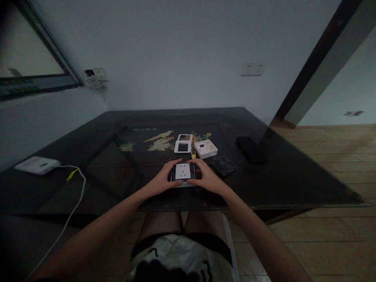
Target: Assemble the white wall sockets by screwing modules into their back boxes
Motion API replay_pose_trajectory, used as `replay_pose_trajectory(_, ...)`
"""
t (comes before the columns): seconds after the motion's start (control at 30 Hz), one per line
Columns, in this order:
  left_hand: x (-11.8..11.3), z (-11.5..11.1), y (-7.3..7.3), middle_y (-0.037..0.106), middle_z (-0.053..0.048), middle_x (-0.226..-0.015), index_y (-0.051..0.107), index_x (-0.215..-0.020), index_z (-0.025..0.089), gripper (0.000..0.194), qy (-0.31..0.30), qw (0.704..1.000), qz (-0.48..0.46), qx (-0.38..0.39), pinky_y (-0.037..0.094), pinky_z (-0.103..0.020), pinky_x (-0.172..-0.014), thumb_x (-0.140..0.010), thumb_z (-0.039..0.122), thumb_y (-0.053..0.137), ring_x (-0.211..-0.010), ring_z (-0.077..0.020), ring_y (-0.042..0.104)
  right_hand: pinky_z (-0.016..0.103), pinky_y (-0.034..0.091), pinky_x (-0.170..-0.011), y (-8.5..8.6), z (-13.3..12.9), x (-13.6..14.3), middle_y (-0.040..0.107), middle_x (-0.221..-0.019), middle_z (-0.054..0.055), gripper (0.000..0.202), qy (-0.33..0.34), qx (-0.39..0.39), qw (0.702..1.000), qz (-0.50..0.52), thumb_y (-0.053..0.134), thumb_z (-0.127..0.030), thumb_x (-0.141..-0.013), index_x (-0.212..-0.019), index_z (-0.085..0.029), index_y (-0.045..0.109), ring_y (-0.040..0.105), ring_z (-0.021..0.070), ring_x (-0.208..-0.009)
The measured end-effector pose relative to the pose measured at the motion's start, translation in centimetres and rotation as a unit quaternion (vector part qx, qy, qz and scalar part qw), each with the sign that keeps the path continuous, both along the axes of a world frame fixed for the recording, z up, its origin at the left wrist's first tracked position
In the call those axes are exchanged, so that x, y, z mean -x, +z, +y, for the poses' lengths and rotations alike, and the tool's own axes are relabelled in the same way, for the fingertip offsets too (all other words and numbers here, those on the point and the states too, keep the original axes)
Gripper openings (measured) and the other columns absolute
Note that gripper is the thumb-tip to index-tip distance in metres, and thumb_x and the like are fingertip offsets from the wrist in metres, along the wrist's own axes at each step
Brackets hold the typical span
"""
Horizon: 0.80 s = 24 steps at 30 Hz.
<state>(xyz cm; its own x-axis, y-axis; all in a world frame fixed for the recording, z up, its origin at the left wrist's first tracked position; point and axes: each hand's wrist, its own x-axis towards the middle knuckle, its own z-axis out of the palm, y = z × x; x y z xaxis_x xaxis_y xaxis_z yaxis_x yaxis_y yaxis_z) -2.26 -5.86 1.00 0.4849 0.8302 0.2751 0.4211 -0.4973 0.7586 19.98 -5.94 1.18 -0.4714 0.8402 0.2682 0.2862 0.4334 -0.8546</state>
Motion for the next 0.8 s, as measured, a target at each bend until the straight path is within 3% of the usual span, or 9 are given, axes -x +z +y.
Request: replay_pose_trajectory(0.8, 0.48, 0.56, 0.09, 0.043, -0.011, -0.14, 0.039, -0.135, 0.026, 0.073, -0.015, 1.0, -0.012, 0.017, 0.028, -0.049, -0.109, -0.07, 0.03, 0.073, -0.129, -0.028, 0.039, 0.045, 0.045, -0.095, -0.32, 0.1, 0.17, 0.042, -0.132, 0.012, 0.052, 0.001, -0.018, 1.0, -0.008, 0.07, -0.037, -0.074, -0.119, -0.025, 0.049, 0.04, 0.0276, -0.127)
